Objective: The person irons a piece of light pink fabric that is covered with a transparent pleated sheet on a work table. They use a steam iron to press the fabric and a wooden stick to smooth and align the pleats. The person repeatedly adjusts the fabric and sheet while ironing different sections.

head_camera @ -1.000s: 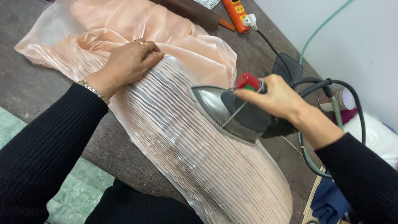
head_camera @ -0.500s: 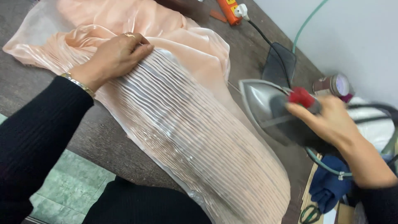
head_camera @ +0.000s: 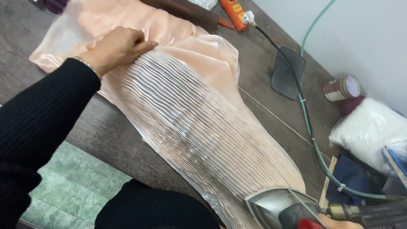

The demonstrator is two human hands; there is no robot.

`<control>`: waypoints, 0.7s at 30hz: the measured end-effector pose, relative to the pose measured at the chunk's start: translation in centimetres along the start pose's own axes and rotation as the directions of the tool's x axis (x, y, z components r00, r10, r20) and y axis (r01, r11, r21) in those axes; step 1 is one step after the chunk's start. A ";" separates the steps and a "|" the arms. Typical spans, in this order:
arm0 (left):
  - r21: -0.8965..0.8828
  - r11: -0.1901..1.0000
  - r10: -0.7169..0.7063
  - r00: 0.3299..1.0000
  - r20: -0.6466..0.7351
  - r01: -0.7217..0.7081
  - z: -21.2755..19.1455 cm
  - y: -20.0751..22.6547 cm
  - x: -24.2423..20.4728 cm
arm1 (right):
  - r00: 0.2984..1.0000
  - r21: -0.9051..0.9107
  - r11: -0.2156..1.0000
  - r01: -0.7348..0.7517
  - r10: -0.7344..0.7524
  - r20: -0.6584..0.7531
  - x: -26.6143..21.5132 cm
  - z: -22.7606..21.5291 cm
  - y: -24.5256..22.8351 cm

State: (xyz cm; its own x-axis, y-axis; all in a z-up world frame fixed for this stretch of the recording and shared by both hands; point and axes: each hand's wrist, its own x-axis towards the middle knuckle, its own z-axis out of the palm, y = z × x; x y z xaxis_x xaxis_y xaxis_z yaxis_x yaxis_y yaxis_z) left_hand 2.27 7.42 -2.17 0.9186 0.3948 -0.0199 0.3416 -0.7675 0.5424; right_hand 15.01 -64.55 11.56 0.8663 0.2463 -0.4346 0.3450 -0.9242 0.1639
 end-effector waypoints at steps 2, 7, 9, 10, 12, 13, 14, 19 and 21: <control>0.036 0.999 0.033 0.999 -0.035 -0.032 0.5 -0.9 1.0 | 1.000 -0.051 0.998 0.028 -0.029 -0.012 -0.3 -0.1 -5.5; 0.052 0.993 0.113 0.991 -0.068 -0.110 0.6 -1.1 1.6 | 0.995 -0.152 0.985 0.077 -0.085 -0.044 -0.6 -1.2 -16.8; 0.063 0.992 0.111 0.992 -0.058 -0.107 1.1 -1.6 2.3 | 0.930 -0.139 0.934 0.329 -0.346 -0.124 0.5 -2.2 -18.9; 0.064 0.992 0.110 0.992 -0.059 -0.106 1.3 -1.8 2.4 | 0.929 -0.139 0.933 0.331 -0.348 -0.124 0.9 -2.8 -20.0; 0.051 0.985 0.167 0.984 -0.070 -0.163 1.6 -2.1 2.7 | 0.887 -0.271 0.868 0.415 -0.452 -0.092 1.9 -3.9 -22.3; 0.050 0.986 0.162 0.984 -0.071 -0.159 1.3 -1.8 2.5 | 0.885 -0.273 0.866 0.419 -0.456 -0.090 2.1 -4.6 -23.7; 0.035 0.990 0.135 0.990 -0.047 -0.134 1.0 -1.4 2.3 | 0.876 -0.263 0.862 0.434 -0.472 -0.100 2.4 -5.3 -25.1; -0.002 0.993 0.121 0.988 -0.099 -0.122 1.1 -2.5 3.4 | 0.906 -0.255 0.886 0.386 -0.417 -0.078 3.5 -7.9 -31.0; -0.009 0.982 0.182 0.956 -0.232 -0.189 0.8 -3.7 4.4 | 0.944 -0.262 0.911 0.318 -0.329 0.002 4.0 -9.0 -33.1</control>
State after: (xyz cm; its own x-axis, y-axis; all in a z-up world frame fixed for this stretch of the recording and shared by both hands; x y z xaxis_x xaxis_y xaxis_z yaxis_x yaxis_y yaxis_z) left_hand 5.18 11.58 -4.89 0.8939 0.3549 0.2740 0.1602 -0.8235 0.5442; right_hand 10.31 -30.36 12.39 0.7040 0.5356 -0.4665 0.6843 -0.6874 0.2434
